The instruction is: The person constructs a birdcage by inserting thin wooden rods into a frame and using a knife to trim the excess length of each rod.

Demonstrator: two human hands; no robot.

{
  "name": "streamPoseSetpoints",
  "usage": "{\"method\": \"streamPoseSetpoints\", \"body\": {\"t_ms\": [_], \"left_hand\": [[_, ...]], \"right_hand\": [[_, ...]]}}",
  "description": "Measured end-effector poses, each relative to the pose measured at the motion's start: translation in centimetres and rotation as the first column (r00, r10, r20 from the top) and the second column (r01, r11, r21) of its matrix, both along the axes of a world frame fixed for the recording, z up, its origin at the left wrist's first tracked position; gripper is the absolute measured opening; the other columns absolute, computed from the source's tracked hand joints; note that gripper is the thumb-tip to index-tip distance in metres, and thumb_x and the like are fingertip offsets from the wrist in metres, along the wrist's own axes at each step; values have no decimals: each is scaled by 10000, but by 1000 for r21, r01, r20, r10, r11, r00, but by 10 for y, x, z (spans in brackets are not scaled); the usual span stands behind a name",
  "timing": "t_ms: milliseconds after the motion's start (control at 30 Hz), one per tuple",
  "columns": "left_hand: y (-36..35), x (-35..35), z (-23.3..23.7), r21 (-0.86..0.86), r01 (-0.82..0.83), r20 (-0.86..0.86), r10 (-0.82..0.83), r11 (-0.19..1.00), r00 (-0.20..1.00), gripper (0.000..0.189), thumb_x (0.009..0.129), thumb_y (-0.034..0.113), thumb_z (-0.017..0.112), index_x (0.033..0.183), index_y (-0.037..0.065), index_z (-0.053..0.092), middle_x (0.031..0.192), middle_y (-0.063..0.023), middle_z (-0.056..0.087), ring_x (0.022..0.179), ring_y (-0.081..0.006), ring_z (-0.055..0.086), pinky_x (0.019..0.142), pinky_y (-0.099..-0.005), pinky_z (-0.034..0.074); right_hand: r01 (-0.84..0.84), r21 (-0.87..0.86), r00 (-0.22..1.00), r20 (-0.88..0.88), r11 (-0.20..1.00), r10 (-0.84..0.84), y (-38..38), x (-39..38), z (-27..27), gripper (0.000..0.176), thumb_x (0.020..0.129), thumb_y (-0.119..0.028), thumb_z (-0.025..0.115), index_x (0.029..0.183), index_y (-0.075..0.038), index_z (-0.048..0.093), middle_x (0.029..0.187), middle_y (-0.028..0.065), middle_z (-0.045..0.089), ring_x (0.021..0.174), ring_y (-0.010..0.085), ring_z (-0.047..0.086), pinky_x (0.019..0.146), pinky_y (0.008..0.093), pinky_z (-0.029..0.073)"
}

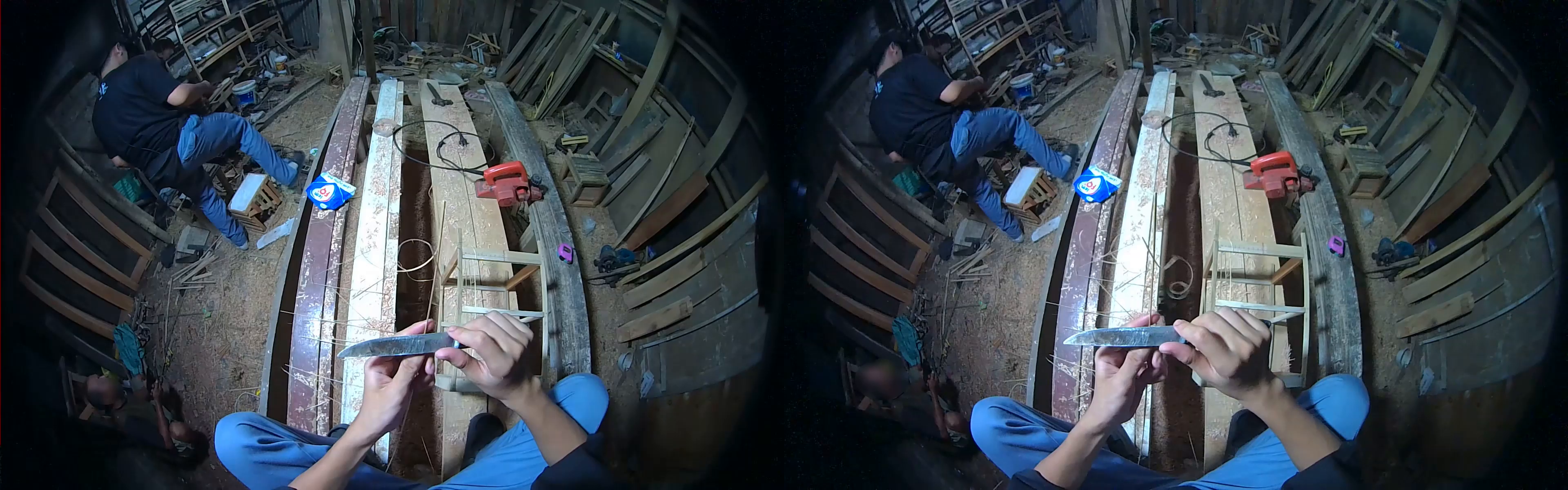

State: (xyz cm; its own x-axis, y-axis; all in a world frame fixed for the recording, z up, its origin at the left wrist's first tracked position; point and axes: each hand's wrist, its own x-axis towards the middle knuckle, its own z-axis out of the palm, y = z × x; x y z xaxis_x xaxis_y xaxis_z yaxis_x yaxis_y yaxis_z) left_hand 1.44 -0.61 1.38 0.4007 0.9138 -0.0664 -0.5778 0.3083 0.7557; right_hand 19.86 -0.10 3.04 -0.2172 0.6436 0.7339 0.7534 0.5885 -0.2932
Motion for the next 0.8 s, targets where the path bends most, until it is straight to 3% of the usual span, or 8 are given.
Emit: {"method": "streamPoseSetpoints", "body": {"t_ms": [67,100,167,267,400,567,667,800], "left_hand": [[-2,-2,5,-92,0,-37,-3,996,999,406,994,80,581,1379,-22,502,1090,-60,640,867,-87,587,735,-236,488],[-3,-2,7,-92,0,-38,-3,996,999,406,994,80,581,1379,-22,502,1090,-60,640,867,-87,587,735,-236,488],[-4,1,10,3,-88,-195,87,996,977,389,979,33,584,1358,-27,520,1161,-99,648,990,-128,620,865,-267,514],[-5,-5,1,43,-41,-284,52,998,957,370,970,-8,572,1337,-31,534,1234,-122,636,1078,-157,619,948,-297,507],[-7,-7,7,56,-1,-186,11,998,982,366,968,-14,569,1334,-25,539,1246,-109,631,1068,-130,610,922,-268,505],[-10,-4,6,-60,-12,-66,8,998,998,343,987,39,568,1325,-21,549,1212,-81,638,937,-74,593,797,-212,496],[-10,4,15,-39,-118,-179,109,992,978,333,995,66,570,1316,-26,561,1121,-67,658,853,-67,587,725,-202,483],[-7,-2,8,-33,-86,-138,80,996,987,340,991,83,587,1314,-23,572,1004,-45,661,769,-53,564,643,-196,442]], "right_hand": [[-4,-10,1000,-7,1000,4,-1,-1,2,307,811,-371,768,925,-105,664,699,7,612,602,193,598,530,325,432],[-9,-20,1000,-14,1000,8,-2,-2,3,305,811,-370,768,920,-104,666,695,8,610,602,194,598,527,326,433],[-37,-26,999,-25,999,36,-1,-1,1,306,807,-370,769,912,-101,667,688,9,605,598,194,595,524,326,432],[-79,-43,996,-42,996,77,-2,-1,1,304,800,-369,771,896,-99,669,674,11,594,592,195,588,514,326,426],[-120,-48,992,-47,992,117,-3,1,5,297,788,-366,774,891,-107,671,664,3,575,581,188,578,499,315,407],[-91,-13,995,24,996,92,-1,4,8,277,788,-363,772,899,-129,675,667,-14,560,578,173,564,495,308,391],[-63,4,997,35,998,63,0,6,10,272,785,-366,773,903,-140,677,668,-21,555,577,168,557,496,309,383],[-27,45,997,71,999,24,2,10,15,277,783,-375,774,887,-138,673,658,-24,548,577,166,554,493,316,368]]}}
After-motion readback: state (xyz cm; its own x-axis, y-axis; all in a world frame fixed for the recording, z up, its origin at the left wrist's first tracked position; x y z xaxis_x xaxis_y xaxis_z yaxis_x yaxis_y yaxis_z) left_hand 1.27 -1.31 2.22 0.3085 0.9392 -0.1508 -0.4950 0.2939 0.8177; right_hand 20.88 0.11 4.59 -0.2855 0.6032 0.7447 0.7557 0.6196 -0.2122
